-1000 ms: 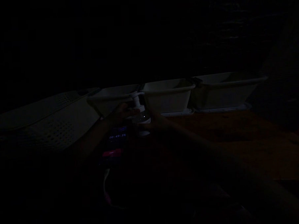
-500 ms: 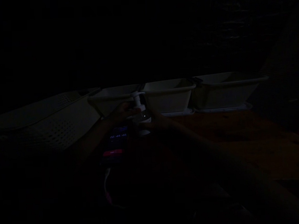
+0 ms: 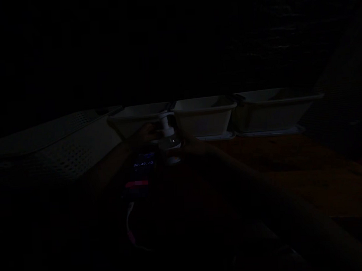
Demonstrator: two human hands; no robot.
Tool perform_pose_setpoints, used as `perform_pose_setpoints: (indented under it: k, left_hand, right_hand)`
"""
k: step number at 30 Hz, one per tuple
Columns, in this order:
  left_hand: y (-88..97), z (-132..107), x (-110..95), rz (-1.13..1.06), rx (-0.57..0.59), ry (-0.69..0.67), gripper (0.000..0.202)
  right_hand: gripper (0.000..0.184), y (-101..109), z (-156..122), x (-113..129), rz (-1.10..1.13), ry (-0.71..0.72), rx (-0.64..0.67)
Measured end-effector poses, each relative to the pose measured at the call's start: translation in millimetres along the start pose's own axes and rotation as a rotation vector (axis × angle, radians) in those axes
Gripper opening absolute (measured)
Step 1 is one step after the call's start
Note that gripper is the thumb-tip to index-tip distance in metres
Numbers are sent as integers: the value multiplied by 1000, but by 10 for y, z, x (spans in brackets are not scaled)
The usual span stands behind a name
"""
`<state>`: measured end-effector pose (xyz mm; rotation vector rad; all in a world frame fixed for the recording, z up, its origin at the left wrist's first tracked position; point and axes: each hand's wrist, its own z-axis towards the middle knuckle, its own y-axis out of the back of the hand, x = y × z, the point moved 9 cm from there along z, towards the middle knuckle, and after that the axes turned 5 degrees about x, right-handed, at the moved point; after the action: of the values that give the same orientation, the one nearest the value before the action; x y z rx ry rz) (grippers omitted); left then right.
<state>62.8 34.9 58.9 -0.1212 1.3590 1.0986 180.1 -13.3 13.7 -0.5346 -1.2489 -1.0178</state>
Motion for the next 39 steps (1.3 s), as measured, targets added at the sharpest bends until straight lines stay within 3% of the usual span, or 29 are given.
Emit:
perform_pose_setpoints:
  k: [3,9,17,20,25,32,39]
  left_hand:
    - [-8,-19,-30,13,7,-30,63]
    - [-32,-15,-31,7,-4,-39,67]
    - [116,-11,153,138,-134,89,75]
    - [172,-37,223,195,-175,128,68]
    - [132,-62,247,352,-165,160,63]
    - [104,-80,210,547,-168,179,66]
    - [41,-81,59,485,-156,115,71]
  right_hand:
    - [109,-3,28,21,-38,-9,41]
    - [96,-12,10,52,-8,-14,68]
    - [55,-76,-16,-121,258,-71,-27]
    - [64,-77,-18,-193,296,-64,-63]
    - [83,-123,-28,-186,285,-1,-12]
    - [80,-94,10,-199,221,14,16]
    - [63,-128,-5,-167,285,13,-3]
